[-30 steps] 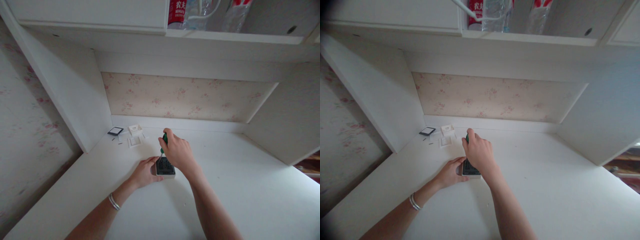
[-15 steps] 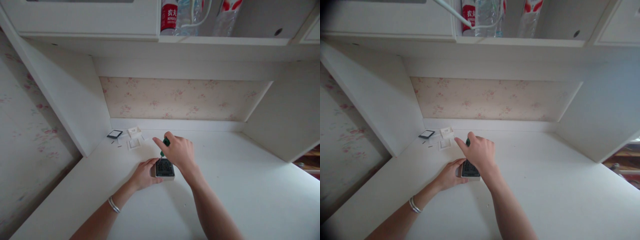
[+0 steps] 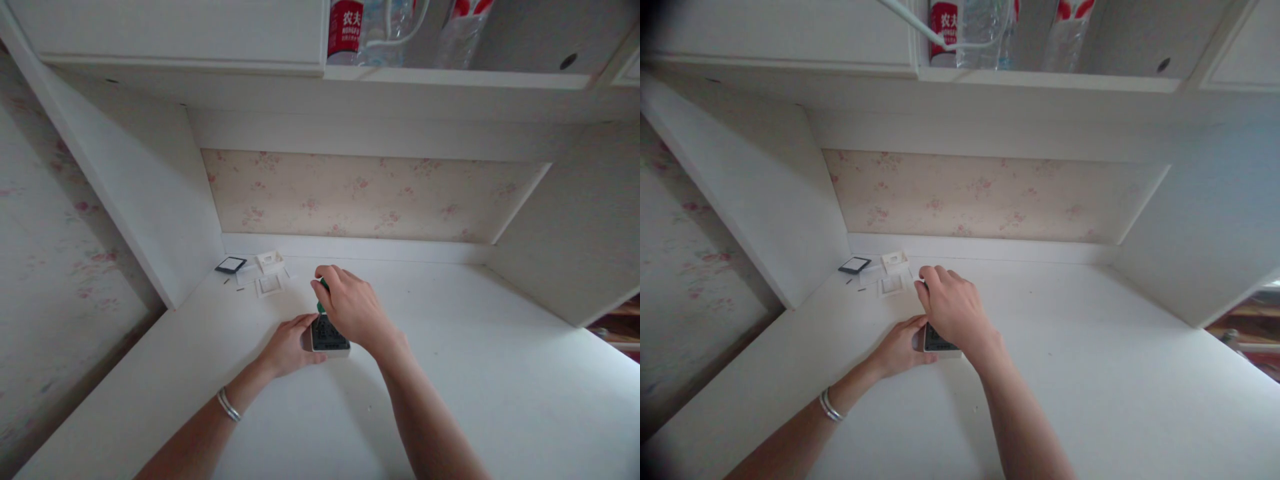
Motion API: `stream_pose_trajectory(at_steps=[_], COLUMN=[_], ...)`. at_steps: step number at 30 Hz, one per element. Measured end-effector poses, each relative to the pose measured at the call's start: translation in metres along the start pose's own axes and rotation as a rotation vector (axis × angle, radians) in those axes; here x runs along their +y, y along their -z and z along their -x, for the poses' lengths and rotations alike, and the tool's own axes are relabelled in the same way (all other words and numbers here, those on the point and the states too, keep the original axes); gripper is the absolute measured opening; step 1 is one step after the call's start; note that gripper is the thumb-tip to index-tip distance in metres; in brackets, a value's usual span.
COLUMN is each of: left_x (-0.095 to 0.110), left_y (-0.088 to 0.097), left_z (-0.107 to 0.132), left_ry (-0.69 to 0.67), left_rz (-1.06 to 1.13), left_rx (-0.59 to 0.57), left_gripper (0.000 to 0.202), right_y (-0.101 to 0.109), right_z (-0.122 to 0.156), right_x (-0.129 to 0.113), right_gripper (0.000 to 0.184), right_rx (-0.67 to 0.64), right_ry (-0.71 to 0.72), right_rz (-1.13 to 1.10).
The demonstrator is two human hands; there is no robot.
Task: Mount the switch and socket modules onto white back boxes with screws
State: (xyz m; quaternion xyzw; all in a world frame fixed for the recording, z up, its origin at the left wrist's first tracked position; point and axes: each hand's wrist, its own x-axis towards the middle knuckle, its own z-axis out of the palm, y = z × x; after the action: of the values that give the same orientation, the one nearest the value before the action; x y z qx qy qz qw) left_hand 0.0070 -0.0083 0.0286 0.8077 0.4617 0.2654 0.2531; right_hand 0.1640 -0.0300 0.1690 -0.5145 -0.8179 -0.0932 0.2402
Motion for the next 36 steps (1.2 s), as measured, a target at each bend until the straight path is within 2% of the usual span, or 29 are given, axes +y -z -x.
stream_pose_trajectory(at_steps=[2,6,9,13,18,20,22,26,29,31,36], left_x=[0.001,-0.001,-0.005,-0.008,0.001,0.004,0.003,-0.005,-0.009,-0.008,-0.004], left_y=[0.001,0.000,-0.002,-0.003,0.001,0.002,0.002,-0.002,-0.004,-0.004,-0.002], left_z=[0.000,0.001,0.001,0.001,0.001,0.001,0.001,0.001,0.001,0.001,0.000], left_ry=[-0.007,-0.013,-0.016,-0.018,-0.029,-0.035,-0.031,-0.039,-0.047,-0.036,-0.030], left_rz=[-0.007,-0.029,-0.037,-0.024,0.001,0.003,-0.008,-0.031,-0.031,-0.017,0.001], left_rx=[-0.001,0.004,0.001,0.008,0.004,-0.005,-0.004,0.002,0.007,0.013,-0.003], left_gripper=[0.075,0.079,0.081,0.083,0.079,0.078,0.078,0.082,0.082,0.081,0.080], right_y=[-0.001,-0.009,-0.012,-0.010,-0.003,-0.002,-0.003,-0.008,-0.009,-0.007,-0.002], right_z=[0.000,-0.003,-0.005,-0.003,0.001,0.001,0.000,-0.004,-0.005,-0.004,0.000], right_x=[-0.002,-0.001,0.005,0.010,0.006,0.004,0.003,0.006,0.009,0.010,0.009], right_gripper=[0.028,0.048,0.045,0.028,0.026,0.026,0.029,0.047,0.037,0.032,0.028], right_rx=[0.011,0.051,0.048,0.006,-0.022,-0.006,0.016,0.065,0.074,0.047,-0.005], right_ry=[-0.036,-0.306,-0.390,-0.318,-0.151,-0.124,-0.174,-0.359,-0.372,-0.322,-0.084], right_rz=[0.004,0.119,0.156,0.071,-0.114,-0.124,-0.062,0.105,0.097,0.032,-0.177])
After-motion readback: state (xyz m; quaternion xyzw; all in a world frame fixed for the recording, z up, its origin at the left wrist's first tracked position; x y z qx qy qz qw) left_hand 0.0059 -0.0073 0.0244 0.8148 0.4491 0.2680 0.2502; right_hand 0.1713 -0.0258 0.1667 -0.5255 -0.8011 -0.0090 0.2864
